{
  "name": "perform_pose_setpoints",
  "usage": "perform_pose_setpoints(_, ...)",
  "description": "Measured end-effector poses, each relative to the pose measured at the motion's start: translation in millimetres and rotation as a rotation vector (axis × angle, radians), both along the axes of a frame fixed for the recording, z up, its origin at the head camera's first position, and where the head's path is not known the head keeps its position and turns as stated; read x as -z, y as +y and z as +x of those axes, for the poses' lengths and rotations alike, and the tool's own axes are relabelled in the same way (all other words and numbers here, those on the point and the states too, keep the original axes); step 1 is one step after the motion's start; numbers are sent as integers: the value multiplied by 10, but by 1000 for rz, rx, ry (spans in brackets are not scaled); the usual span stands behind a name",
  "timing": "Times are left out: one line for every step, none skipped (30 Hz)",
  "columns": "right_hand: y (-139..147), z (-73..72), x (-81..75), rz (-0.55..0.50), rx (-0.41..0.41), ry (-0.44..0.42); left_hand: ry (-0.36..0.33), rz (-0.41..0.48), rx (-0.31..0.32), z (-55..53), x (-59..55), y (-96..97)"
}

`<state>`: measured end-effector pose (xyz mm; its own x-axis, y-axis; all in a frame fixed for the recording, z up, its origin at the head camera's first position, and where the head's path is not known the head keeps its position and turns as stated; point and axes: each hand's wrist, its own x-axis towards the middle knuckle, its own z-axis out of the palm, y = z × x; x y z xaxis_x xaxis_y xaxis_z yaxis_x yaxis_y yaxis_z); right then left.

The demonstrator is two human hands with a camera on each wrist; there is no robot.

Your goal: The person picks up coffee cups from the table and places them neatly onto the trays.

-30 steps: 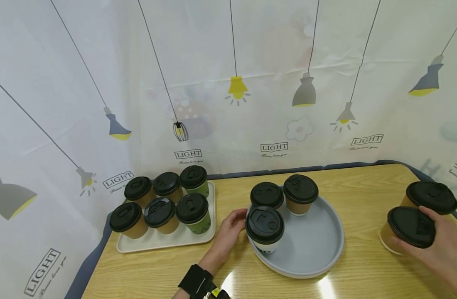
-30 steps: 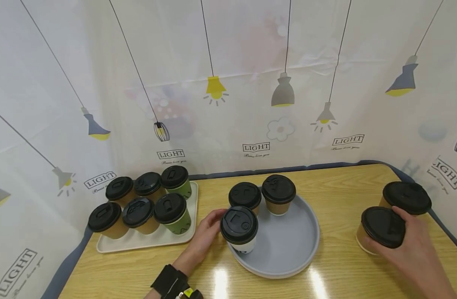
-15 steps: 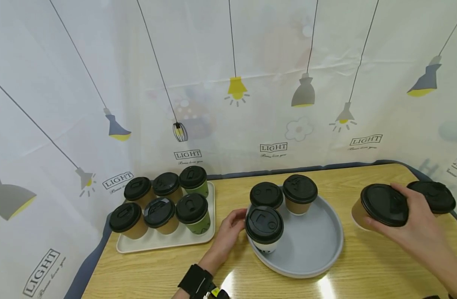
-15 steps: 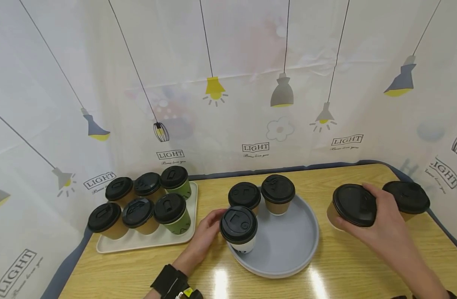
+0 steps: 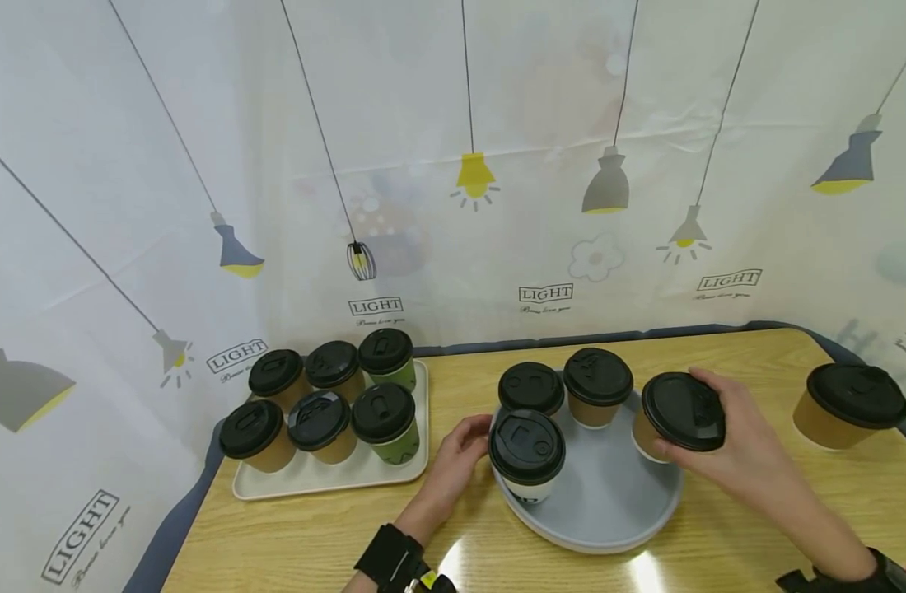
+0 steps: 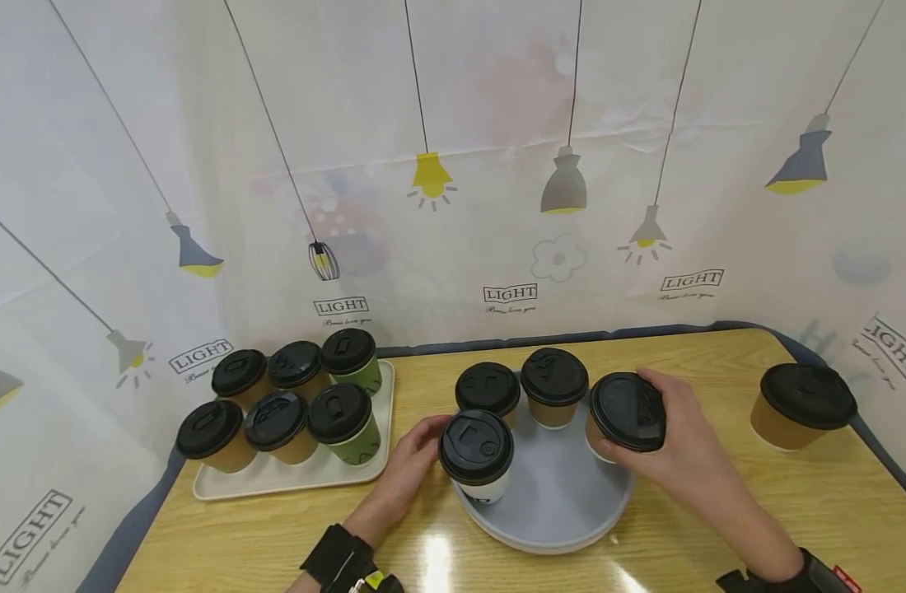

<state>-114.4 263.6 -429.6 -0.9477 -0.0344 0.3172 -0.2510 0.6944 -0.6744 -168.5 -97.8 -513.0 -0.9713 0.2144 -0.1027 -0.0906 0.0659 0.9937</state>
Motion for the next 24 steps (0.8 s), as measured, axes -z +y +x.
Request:
perform_pose_setpoints(-23, -6, 23, -2, -10, -3, 0, 1, 1, -3, 0, 2)
perform_pose_setpoints(-46, -11, 44, -3, -20, -10, 0, 3, 1, -5, 1, 2)
perform_pose_setpoints(-65, -16, 69, -4, -29, -11, 0, 3, 2, -6, 2, 2)
perform_pose_setpoints(-84, -24, 96, -3, -36, -11, 1, 3, 3, -7, 4, 2)
perform_pose_setpoints(-102, -27, 117, 1, -42, -13, 2, 2, 4, -7, 5, 1)
perform_pose_setpoints(-117, -31, 139, 8, -46, -11, 3, 2, 5, -6, 5, 1)
perform_pose_setpoints(-130, -34, 159, 14, -51, -8, 5, 0, 5, -4, 5, 0)
perform_pose_setpoints(-142, -36, 178, 22, -54, -10, 9, 0, 7, -2, 7, -2)
perform_pose_setpoints(-150, -37, 197, 29, -57, -9, 13, -1, 10, 1, 8, -4)
perform_pose_setpoints(-156, -37, 214, 37, -58, -11, 17, -2, 12, 4, 6, -5)
perform_pose_setpoints(-161, -37, 229, 42, -60, -12, 18, -3, 12, 7, 3, -5)
perform_pose_setpoints(-165, -38, 241, 45, -60, -12, 18, -3, 11, 10, -1, -5)
perform_pose_setpoints(-168, -38, 252, 46, -61, -14, 17, -3, 11, 10, -3, -6)
perform_pose_setpoints(-170, -38, 261, 49, -61, -18, 16, -2, 10, 11, -6, -6)
perform_pose_setpoints(-171, -40, 270, 51, -61, -19, 18, -4, 10, 12, -9, -6)
perform_pose_setpoints(-172, -43, 277, 55, -62, -21, 18, -3, 9, 10, -12, -6)
perform_pose_setpoints(-172, -46, 284, 55, -63, -23, 14, -4, 7, 9, -16, -5)
perform_pose_setpoints(-173, -48, 290, 60, -62, -24, 11, -4, 7, 9, -18, -4)
perform_pose_setpoints(-173, -49, 296, 64, -61, -26, 9, -3, 7, 8, -19, -3)
perform_pose_setpoints(-173, -52, 301, 67, -60, -26, 15, -2, 9, 10, -20, -1)
perform_pose_setpoints(-173, -55, 307, 70, -60, -26, 14, -2, 9, 10, -21, 0)
perform_pose_setpoints(-173, -58, 312, 72, -60, -24, 8, 0, 6, 9, -22, 3)
perform_pose_setpoints(-174, -60, 316, 75, -60, -22, 2, 0, 5, 10, -23, 5)
perform_pose_setpoints(-175, -61, 317, 77, -60, -19, 1, 0, 3, 9, -22, 6)
